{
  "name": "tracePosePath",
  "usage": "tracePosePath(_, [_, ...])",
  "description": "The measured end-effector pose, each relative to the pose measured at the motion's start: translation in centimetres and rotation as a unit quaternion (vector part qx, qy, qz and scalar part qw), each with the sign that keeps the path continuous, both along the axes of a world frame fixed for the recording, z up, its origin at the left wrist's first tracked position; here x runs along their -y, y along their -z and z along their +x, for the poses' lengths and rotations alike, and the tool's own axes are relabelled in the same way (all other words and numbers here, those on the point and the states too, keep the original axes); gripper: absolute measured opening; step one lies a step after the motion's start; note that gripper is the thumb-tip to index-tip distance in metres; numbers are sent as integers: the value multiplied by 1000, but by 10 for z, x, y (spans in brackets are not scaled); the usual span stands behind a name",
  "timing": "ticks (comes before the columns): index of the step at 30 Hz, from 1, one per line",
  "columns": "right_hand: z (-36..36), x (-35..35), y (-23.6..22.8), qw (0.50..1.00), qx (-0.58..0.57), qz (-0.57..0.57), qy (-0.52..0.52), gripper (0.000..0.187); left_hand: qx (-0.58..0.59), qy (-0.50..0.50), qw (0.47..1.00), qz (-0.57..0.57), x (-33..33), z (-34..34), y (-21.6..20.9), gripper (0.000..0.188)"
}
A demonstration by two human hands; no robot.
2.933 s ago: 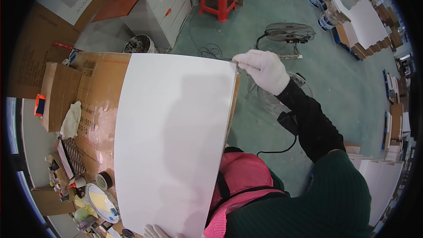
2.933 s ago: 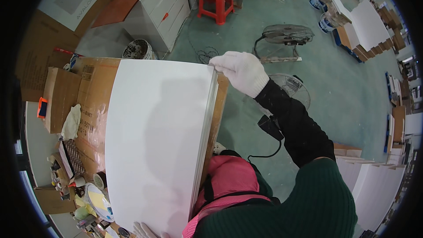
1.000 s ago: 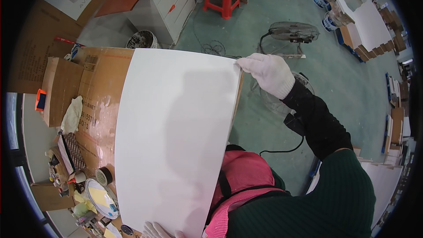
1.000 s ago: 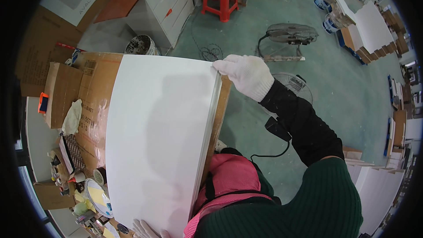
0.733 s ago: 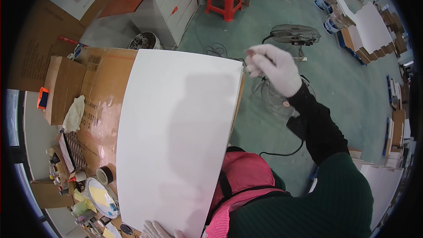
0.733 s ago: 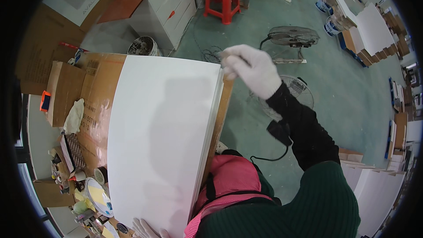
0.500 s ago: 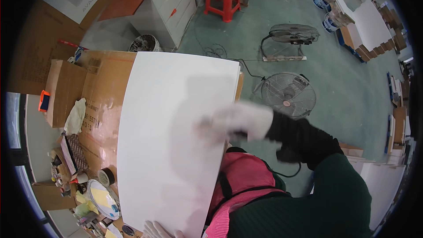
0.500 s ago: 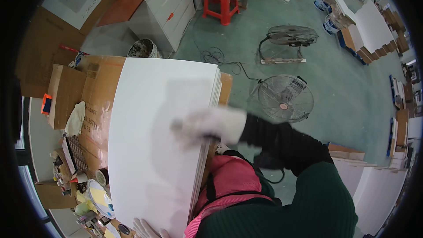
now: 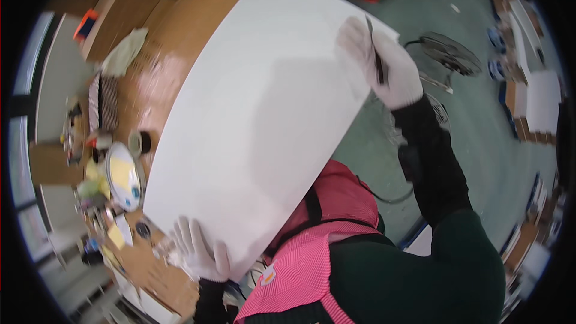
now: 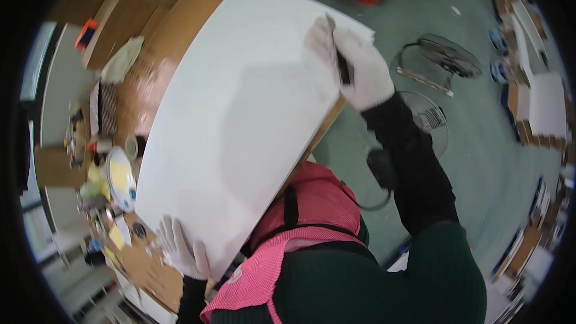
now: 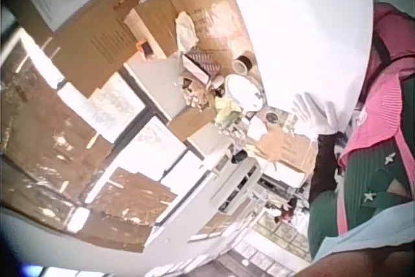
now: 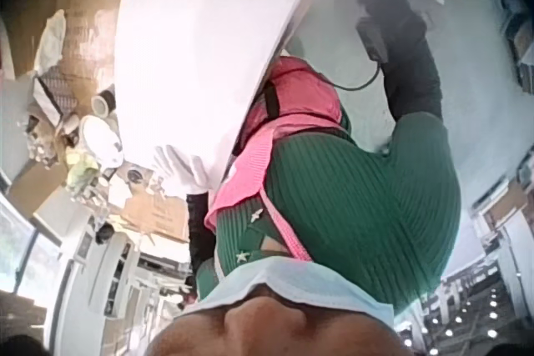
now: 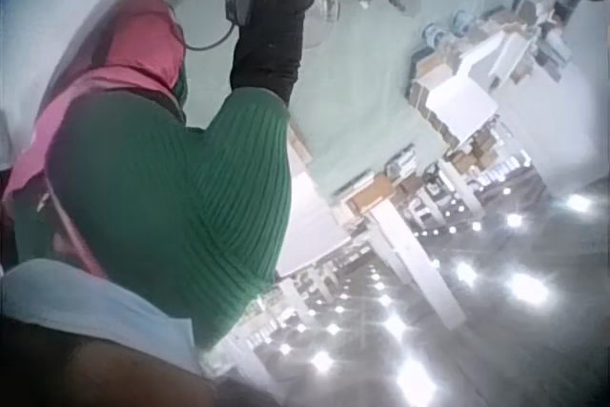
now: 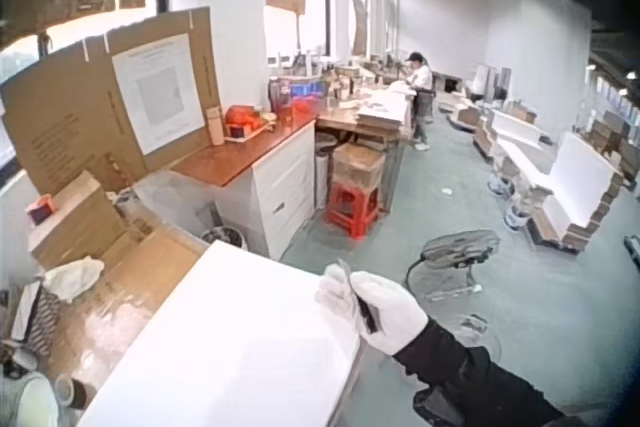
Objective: Inspecting and cleaning white furniture panels using a scraper and a cleaning block.
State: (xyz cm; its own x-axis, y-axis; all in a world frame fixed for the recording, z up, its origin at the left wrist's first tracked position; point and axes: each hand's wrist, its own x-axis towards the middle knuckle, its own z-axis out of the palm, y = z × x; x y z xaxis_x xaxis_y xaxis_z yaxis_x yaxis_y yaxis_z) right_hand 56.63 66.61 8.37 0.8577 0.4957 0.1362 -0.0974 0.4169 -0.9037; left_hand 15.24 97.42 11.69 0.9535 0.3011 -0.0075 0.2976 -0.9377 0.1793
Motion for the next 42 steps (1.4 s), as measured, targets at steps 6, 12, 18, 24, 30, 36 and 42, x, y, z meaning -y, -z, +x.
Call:
tracePosePath(6, [-195,-87,-23,925,-191,-90,-315,41,51,-73,996,20,-9,-29,8,55])
tracePosePath(12, [-261,-133,-19,781,-322,-47,-534,30,69,-34,997,-25,8,-41,8,57])
tracePosePath(18, [-293,-136,-13,824,-298,-140,-460,30,95,83,988,-94,26,-98,2,55])
tracePosePath(24, [-189,-156,-28,735,532,-373,-197,31,290,-227,920,-132,-20,-134,59,57])
tracePosePath(30, [45,-42,8,655,387,-583,284,40,272,-294,798,-450,-11,-64,2,59])
tracePosePath(36, [37,-30,1,630,378,-613,291,42,252,-271,793,-483,-33,-63,14,57])
tracePosePath(42, [4,-13,-30,671,311,-667,92,46,155,-492,666,-539,-104,-105,37,54])
